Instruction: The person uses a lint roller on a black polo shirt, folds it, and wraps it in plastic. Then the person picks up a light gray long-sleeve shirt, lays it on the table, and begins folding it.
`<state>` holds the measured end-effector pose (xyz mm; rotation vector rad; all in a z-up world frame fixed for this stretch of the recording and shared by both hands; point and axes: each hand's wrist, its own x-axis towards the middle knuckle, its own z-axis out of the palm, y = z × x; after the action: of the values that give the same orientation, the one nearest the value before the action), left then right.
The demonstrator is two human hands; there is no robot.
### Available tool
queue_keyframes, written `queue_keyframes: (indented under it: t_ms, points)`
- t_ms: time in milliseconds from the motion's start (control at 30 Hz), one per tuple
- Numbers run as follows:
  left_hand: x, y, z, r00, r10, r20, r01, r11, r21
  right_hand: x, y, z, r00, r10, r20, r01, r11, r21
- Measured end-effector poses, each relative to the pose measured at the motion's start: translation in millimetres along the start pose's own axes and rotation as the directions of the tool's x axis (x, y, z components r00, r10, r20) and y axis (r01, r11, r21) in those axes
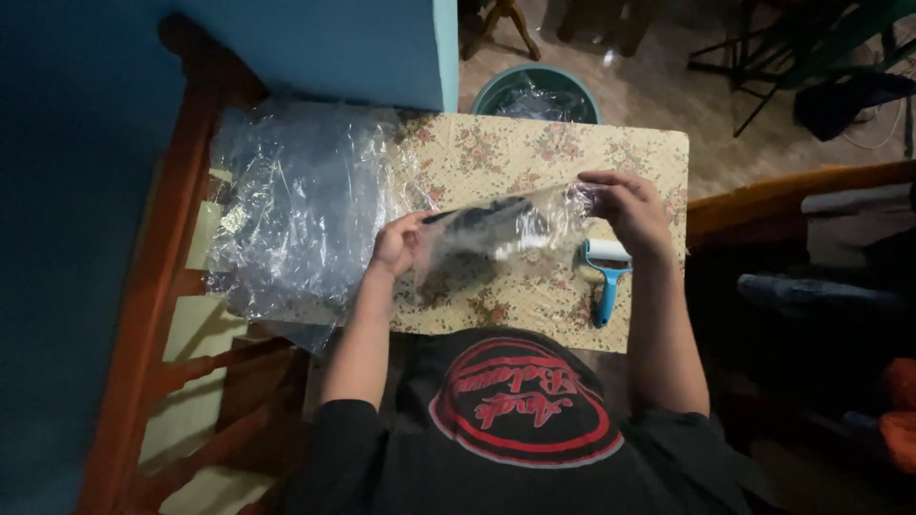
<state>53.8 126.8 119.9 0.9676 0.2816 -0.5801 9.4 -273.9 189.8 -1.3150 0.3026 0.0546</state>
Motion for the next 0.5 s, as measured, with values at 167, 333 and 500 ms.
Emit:
queue_keyframes:
  t_ms: [167, 333, 500]
  points:
    - [6, 0, -13, 0.954, 0.057, 0.295, -0.047, 0.998, -0.039, -15, -13, 3, 0.989, -0.132, 0.060, 0.134, 0.990, -0.046]
    - [17, -20, -8, 0.956, 0.238, 0.170, -0.284, 0.898, 0.336, -28, -3, 1, 0.981, -0.190, -0.026, 0.173, 0.935, -0.309]
    - [34, -30, -10, 0.889, 0.448, 0.090, -0.371, 0.592, 0.716, -47, -1, 1, 0.966, -0.236, -0.101, 0.178, 0.900, -0.397]
